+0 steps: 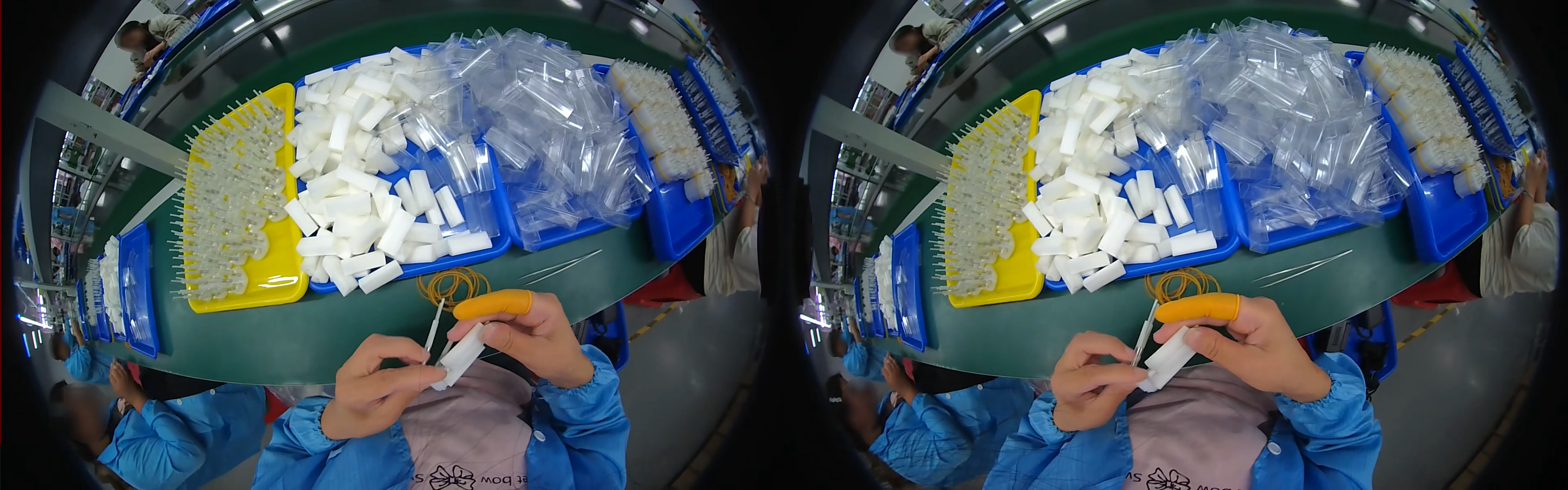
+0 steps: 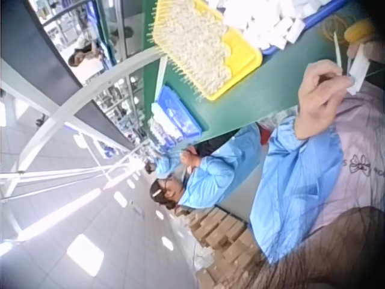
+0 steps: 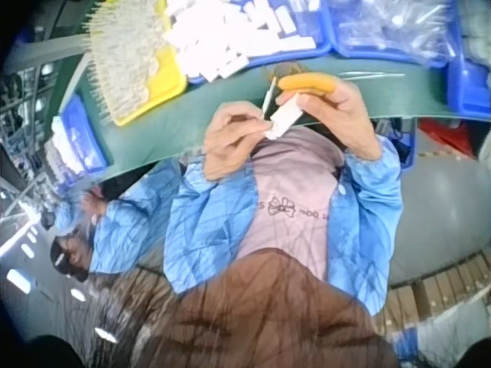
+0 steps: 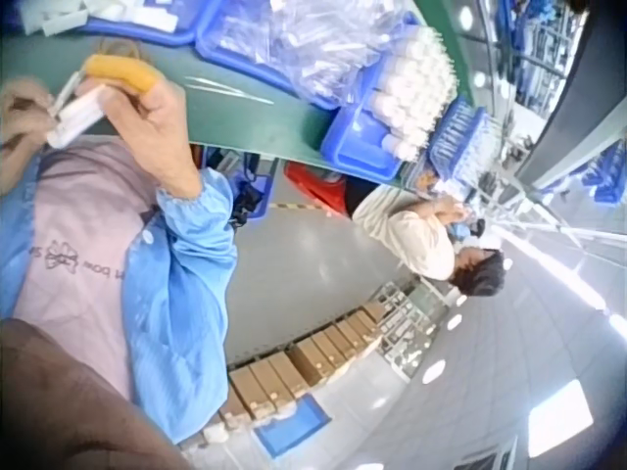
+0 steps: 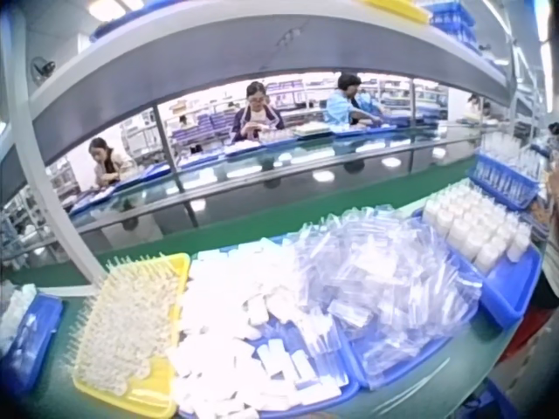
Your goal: The person assembles small white plastic components by inserting cylindrical pieces into a base unit. They use a yellow-handled tool to press the pieces into place and secure the assembly with a rubber band. The finished units are placed into a blue tray on the assembly line.
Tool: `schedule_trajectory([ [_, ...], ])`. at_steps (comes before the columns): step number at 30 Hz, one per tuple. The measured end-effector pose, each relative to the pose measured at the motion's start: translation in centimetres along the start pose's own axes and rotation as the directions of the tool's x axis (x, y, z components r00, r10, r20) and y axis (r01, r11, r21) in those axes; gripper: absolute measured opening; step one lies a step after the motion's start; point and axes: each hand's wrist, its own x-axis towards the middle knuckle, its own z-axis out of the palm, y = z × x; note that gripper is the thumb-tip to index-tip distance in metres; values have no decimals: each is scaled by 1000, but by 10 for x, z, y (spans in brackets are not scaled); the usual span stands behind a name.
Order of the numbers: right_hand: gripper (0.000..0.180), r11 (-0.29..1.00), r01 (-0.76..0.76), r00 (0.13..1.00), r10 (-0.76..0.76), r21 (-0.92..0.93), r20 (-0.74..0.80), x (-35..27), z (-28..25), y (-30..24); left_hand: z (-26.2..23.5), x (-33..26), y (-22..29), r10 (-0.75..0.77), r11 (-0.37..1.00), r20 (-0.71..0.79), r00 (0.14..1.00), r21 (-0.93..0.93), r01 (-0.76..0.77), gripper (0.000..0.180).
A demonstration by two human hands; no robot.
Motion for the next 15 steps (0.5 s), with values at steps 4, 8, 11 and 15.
schedule_trajectory([
  [4, 21, 985, 33, 999, -33, -170, 5, -2, 6, 4, 11, -5, -5, 24, 995, -172, 985, -90, -39, 32],
  [8, 19, 983, 38, 999, -34, -178, 26, 0, 11, 2, 6, -6, 0, -71, 997, -149, 986, 6, 72, 31],
  [11, 20, 967, 81, 993, -58, -243, 99, 6, 13, -1, -9, -10, 3, -177, 984, -22, 984, -22, 176, 28],
  [15, 28, 846, 241, 969, -180, -476, 170, 28, 18, -17, -18, -32, -1, -240, 956, -105, 965, -198, 216, 25],
])
